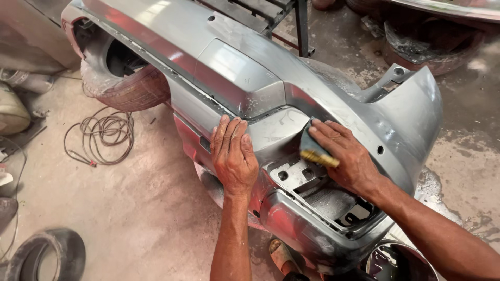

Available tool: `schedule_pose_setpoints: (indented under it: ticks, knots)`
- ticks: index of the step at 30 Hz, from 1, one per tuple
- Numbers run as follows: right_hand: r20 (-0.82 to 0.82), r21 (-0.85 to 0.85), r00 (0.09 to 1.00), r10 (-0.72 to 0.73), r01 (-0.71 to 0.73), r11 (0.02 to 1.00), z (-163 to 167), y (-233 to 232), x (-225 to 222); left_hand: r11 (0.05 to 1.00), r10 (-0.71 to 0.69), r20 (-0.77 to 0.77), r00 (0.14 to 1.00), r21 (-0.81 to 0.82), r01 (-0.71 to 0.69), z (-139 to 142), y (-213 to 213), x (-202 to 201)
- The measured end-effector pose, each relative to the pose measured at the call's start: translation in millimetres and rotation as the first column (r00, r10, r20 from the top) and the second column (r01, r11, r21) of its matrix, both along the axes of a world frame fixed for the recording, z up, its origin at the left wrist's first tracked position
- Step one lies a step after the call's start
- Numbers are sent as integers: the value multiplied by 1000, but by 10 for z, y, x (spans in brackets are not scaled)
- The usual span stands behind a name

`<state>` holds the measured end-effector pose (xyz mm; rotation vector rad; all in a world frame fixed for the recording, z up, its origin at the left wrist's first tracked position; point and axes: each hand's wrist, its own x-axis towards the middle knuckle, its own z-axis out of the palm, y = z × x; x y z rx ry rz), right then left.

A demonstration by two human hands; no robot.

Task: The person sands the surface of a detached car bumper using a sanding block. They move the block across various sections of the bumper, including edges and recessed areas, to smooth the surface.

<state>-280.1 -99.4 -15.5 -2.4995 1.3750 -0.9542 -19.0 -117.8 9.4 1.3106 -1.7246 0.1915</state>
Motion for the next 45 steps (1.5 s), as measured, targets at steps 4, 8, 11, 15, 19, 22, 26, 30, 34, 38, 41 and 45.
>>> schedule_pose_setpoints:
  ticks: [4,8,11,15,19,22,26,30,34,38,41,45]
  knots:
    - [200,-58,979,-38,50,997,-18,64,-115,1000,1,5,1000,2,-1,-22,-9,-4]
    - [353,289,878,-324,227,930,25,78,-171,1000,-2,19,1000,-2,2,1,-9,2]
    - [363,469,780,-511,321,823,93,142,-173,1000,-6,17,1000,-11,6,21,-5,4]
    - [594,328,766,-247,50,944,178,233,-92,1000,-10,3,1000,20,10,7,-1,-3]
    - [412,191,892,-188,118,975,181,195,43,1000,-1,-7,1000,-6,1,-39,-2,3]
    - [201,83,957,-211,198,977,138,106,110,1000,3,-14,1000,-6,-3,-68,-7,21]
    - [158,-38,984,-85,92,995,104,30,119,1000,-18,7,1000,1,18,-61,0,31]
    - [148,-62,985,-89,99,993,127,50,91,1000,-25,38,999,-10,25,0,39,-10]
    - [138,-138,989,-59,78,987,137,105,95,1000,1,81,997,5,-1,43,98,-51]
    - [180,-165,981,-68,98,981,111,149,122,1000,-17,101,995,-13,18,8,125,-37]
    - [186,-160,979,-83,114,980,89,174,139,1000,-10,121,993,-24,13,-60,123,1]
    - [201,-110,976,-89,113,988,86,192,153,999,-30,124,992,-22,33,-120,121,44]
